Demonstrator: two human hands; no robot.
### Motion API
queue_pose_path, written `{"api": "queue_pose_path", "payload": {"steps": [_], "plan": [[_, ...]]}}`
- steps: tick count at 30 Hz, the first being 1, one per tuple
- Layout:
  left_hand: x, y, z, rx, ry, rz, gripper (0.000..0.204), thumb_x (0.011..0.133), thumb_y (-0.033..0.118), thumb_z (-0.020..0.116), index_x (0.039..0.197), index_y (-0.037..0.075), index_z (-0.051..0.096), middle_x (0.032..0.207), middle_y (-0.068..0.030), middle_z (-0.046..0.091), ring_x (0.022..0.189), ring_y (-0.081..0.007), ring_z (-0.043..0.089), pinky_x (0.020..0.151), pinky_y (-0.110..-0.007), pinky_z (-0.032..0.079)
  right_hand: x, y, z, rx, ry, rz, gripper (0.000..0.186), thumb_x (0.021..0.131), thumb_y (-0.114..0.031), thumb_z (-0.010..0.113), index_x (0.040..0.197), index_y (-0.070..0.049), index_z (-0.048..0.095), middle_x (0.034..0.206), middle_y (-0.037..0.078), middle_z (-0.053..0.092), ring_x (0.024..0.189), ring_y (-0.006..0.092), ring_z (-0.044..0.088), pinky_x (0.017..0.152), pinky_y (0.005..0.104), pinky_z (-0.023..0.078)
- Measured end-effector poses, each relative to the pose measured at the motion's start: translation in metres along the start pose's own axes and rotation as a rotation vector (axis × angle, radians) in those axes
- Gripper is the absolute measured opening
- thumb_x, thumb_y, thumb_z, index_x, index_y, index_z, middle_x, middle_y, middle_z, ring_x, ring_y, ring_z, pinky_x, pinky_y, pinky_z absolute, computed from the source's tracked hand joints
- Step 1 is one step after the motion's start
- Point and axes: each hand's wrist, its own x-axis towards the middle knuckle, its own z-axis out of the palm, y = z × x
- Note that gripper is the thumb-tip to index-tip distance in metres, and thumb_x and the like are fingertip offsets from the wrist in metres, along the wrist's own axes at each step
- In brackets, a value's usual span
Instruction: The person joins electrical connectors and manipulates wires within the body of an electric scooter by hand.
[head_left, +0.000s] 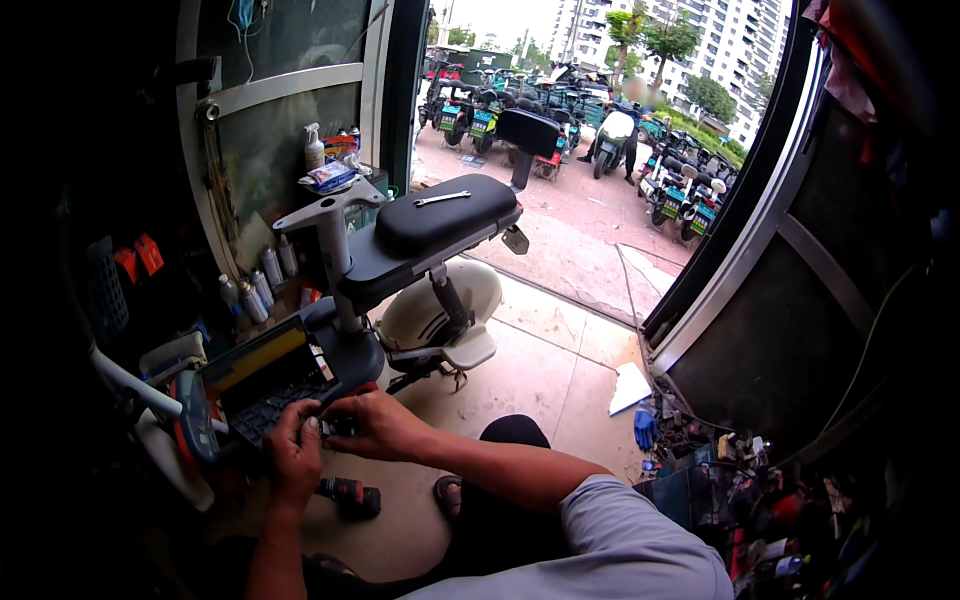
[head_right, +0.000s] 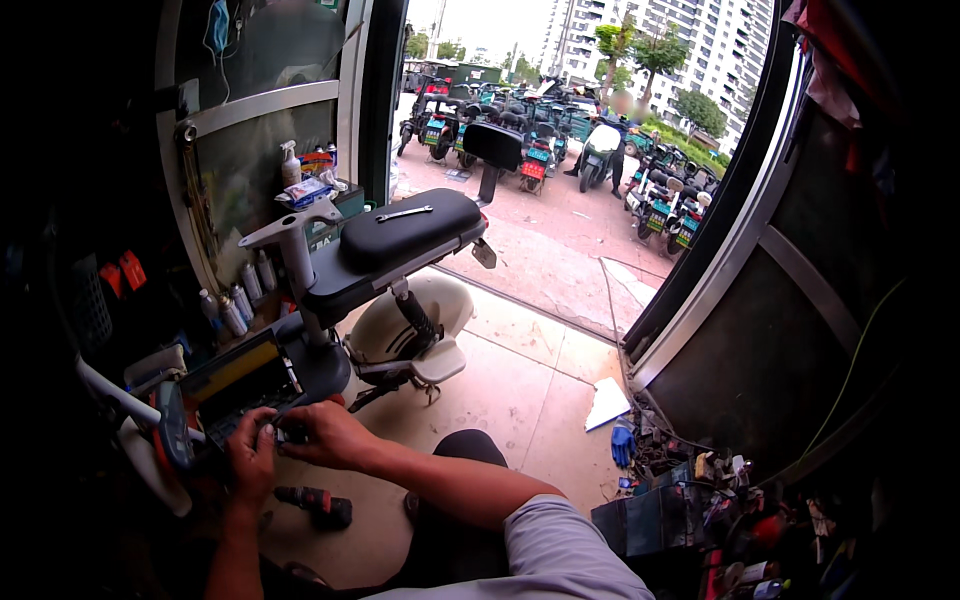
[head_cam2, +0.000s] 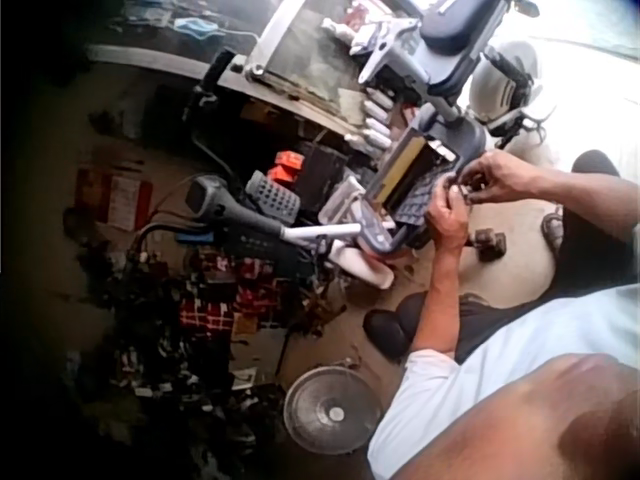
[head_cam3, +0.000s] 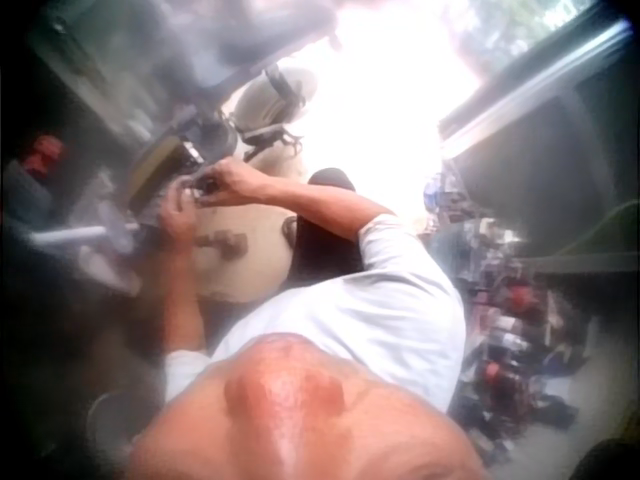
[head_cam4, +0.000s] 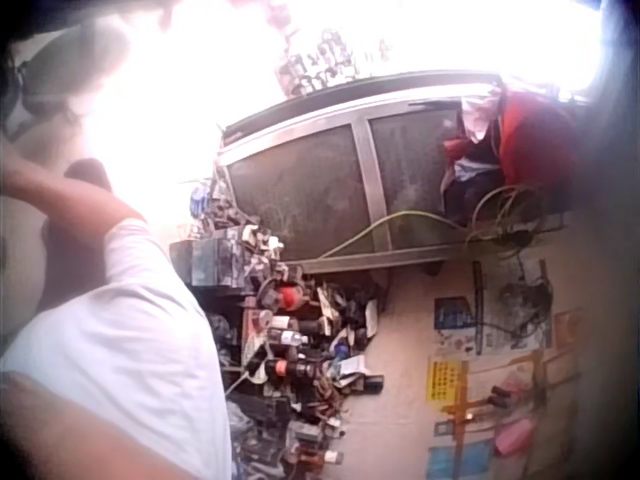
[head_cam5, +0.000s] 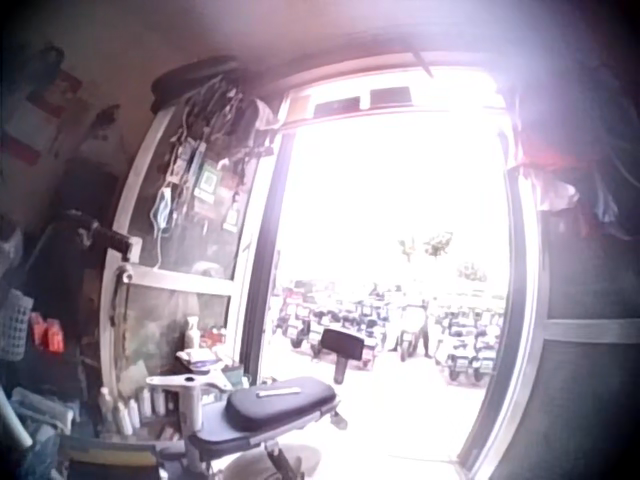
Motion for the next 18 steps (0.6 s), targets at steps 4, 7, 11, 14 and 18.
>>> {"api": "queue_pose_path", "payload": {"steps": [4,7,11,14,18], "plan": [[0.002,0.011,-0.005,0.044,-0.087,-0.104,0.028,0.096,-0.001,0.053,0.12,-0.001,0.067,0.092,-0.0136,0.071,0.081,-0.0164,0.067,0.076,-0.031,0.054,0.0,0.0,-0.003,0.012,0.018,-0.014,0.034,0.083,-0.025,0.081,0.107,0.0,0.076,0.08,0.02,0.071,0.076,0.0356,0.072,0.071,0.0413,0.056],[0.003,0.016,-0.009,0.109,-0.128,-0.147,0.028,0.095,-0.002,0.053,0.119,-0.002,0.067,0.089,-0.0138,0.07,0.081,-0.0166,0.067,0.075,-0.032,0.053,0.0,-0.004,-0.005,-0.003,-0.001,-0.015,0.035,0.083,-0.024,0.081,0.108,0.0,0.076,0.083,0.02,0.073,0.078,0.0356,0.073,0.073,0.0408,0.057],[-0.001,0.004,-0.004,0.031,-0.035,0.017,0.024,0.097,0.0,0.055,0.118,0.0,0.068,0.084,-0.0104,0.068,0.075,-0.015,0.065,0.07,-0.032,0.051,0.0,-0.008,-0.001,0.019,0.003,-0.003,0.034,0.083,-0.021,0.082,0.109,0.0,0.075,0.088,0.02,0.075,0.083,0.0352,0.075,0.077,0.0401,0.059],[0.005,0.02,-0.003,0.05,-0.127,-0.174,0.018,0.101,0.003,0.059,0.115,0.002,0.07,0.083,-0.0077,0.069,0.073,-0.0113,0.064,0.067,-0.029,0.051,-0.005,-0.007,-0.011,-0.005,-0.038,0.027,0.035,0.086,-0.022,0.082,0.114,-0.003,0.076,0.092,0.017,0.076,0.086,0.0317,0.075,0.079,0.0391,0.059],[0.001,-0.001,-0.001,-0.009,-0.043,-0.097,0.015,0.102,0.003,0.059,0.11,0.001,0.071,0.082,-0.0068,0.068,0.075,-0.0089,0.062,0.067,-0.028,0.05,-0.002,-0.005,-0.004,-0.016,-0.049,0.022,0.037,0.086,-0.023,0.083,0.117,-0.004,0.075,0.091,0.016,0.075,0.084,0.0301,0.074,0.079,0.0394,0.058]]}}
